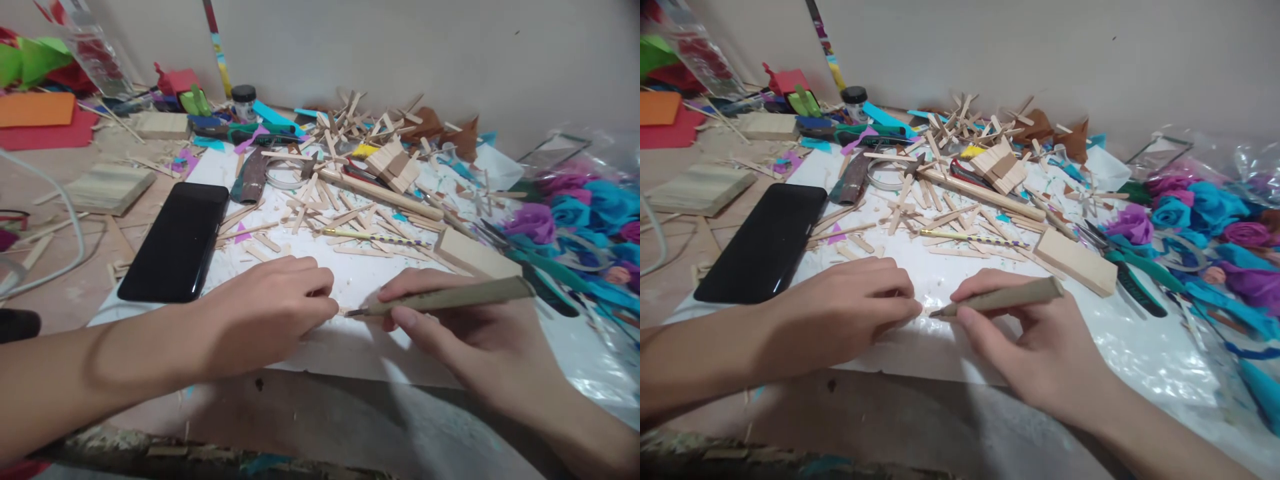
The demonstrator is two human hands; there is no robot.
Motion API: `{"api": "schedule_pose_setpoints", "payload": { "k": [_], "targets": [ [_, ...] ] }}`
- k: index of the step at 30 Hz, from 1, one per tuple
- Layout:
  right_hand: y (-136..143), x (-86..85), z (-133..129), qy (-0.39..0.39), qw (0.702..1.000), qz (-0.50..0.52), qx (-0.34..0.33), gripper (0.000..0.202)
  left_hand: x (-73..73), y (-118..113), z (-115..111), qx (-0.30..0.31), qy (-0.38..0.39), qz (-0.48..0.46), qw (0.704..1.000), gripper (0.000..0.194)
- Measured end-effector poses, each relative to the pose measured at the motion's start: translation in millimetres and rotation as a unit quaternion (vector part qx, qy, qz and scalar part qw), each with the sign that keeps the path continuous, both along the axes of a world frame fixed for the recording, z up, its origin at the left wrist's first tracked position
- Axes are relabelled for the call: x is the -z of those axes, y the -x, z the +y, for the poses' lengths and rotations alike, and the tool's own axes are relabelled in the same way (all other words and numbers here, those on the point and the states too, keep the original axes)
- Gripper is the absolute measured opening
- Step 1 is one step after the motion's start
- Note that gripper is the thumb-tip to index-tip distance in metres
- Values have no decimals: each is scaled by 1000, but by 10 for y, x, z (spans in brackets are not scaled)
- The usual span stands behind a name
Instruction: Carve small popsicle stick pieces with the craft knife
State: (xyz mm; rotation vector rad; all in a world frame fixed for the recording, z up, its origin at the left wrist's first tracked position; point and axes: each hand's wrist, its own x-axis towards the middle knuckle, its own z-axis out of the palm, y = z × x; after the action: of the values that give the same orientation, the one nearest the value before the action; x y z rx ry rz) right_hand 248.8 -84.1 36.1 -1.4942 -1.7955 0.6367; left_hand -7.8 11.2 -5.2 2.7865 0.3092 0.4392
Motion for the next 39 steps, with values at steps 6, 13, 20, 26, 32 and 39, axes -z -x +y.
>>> {"api": "schedule_pose_setpoints", "payload": {
  "k": [6, 13, 20, 26, 32, 39],
  "targets": [
    [-19, 5, 25, -8, 999, -20, -36, 14, 16, 7, -8, 0, 6, -2, 1000, 23],
    [4, -11, 25, -21, 998, -36, -47, 16, -13, -9, -2, 3, -11, 0, 1000, 23],
    [7, -18, 6, -24, 998, -44, -36, 16, -36, 8, -6, -2, -9, 13, 1000, 26],
    [109, -80, -62, -12, 994, -95, -55, 19, -10, 5, 10, 10, 27, -13, 999, 27],
    [195, -184, -17, 19, 991, -108, -71, 26, -13, -4, 7, 13, 18, -23, 999, 26],
    [188, -231, 71, 10, 988, -118, -95, 24, -31, -16, 14, 11, 13, -1, 1000, 27]
  ]
}}
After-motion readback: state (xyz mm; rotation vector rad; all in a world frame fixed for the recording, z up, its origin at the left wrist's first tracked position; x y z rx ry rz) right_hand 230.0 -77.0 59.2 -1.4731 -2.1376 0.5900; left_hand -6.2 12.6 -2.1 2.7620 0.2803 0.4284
